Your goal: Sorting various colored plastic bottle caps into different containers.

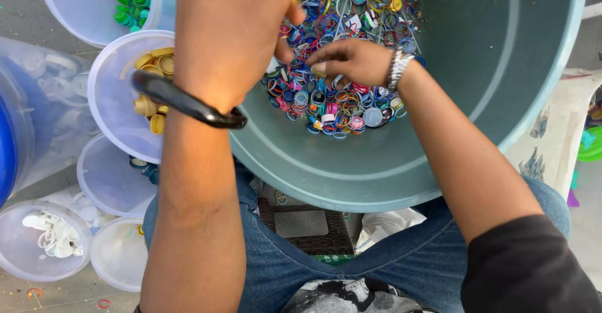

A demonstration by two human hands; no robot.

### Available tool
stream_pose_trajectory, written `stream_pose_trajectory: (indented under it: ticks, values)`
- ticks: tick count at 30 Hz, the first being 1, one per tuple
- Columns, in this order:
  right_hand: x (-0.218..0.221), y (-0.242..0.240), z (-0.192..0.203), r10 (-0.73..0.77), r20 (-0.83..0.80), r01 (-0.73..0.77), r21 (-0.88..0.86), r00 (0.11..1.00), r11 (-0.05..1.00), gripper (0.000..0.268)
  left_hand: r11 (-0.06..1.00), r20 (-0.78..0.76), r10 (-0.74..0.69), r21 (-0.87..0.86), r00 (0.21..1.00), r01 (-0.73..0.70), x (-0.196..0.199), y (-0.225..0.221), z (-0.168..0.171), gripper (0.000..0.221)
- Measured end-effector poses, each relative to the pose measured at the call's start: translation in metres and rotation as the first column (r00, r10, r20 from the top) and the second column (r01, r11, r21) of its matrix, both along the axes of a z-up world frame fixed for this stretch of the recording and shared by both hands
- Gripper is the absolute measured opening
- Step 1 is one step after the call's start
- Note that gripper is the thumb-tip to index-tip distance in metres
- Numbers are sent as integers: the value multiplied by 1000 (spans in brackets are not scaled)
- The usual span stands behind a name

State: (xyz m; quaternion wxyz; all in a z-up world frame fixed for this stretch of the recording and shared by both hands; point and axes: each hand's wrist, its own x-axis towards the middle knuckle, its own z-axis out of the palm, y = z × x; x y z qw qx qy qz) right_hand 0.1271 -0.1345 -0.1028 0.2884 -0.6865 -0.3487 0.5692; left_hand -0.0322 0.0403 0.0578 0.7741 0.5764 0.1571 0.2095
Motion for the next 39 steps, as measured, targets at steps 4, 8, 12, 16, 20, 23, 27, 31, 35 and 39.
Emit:
stream_pose_trajectory:
  ticks: [4, 8, 12, 16, 20, 23, 27, 31, 35, 39]
  values:
    - [-25, 17, 94, -90, -110, 125, 370, 990, 921, 33, 578, -475, 301, 781, 827, 238, -61, 23, 53, 22]
    - [-88, 66, 129, -82, -154, 152, 518, 985, 842, 29, 684, -761, 474, 635, 443, 358, -91, 63, 35, 29]
    - [-83, 101, 117, -219, 117, 85, 673, 969, 735, 28, 671, -812, 472, 583, 344, 457, -105, 99, -25, 49]
    - [-5, 84, 28, -453, 197, 251, 613, 869, 749, 22, 332, -450, 727, 892, 519, 308, -98, 105, -47, 36]
    - [-2, 72, -63, -404, 457, 144, 503, 793, 852, 31, 253, -181, 666, 967, 724, 9, -47, 57, -26, 22]
    - [-21, 75, -106, -158, 796, -262, 370, 584, 891, 66, 245, -150, 626, 969, 765, -11, -14, 30, -24, 14]
    - [-37, 81, -106, 307, 789, -317, -150, 533, 936, 63, 254, -91, 584, 964, 807, -75, 2, 14, -22, 14]
    - [6, 84, -75, 453, 792, -304, -350, 408, 886, 26, 269, -7, 560, 947, 828, -174, 6, 7, -2, 9]
    - [45, 103, -85, -144, 815, 79, 120, 562, 990, 24, 309, 42, 557, 916, 830, -254, 8, 2, -11, 9]
    - [52, 120, -178, -148, 917, -225, 243, 370, 944, 38, 399, 46, 569, 858, 821, -324, 12, 3, -16, 11]
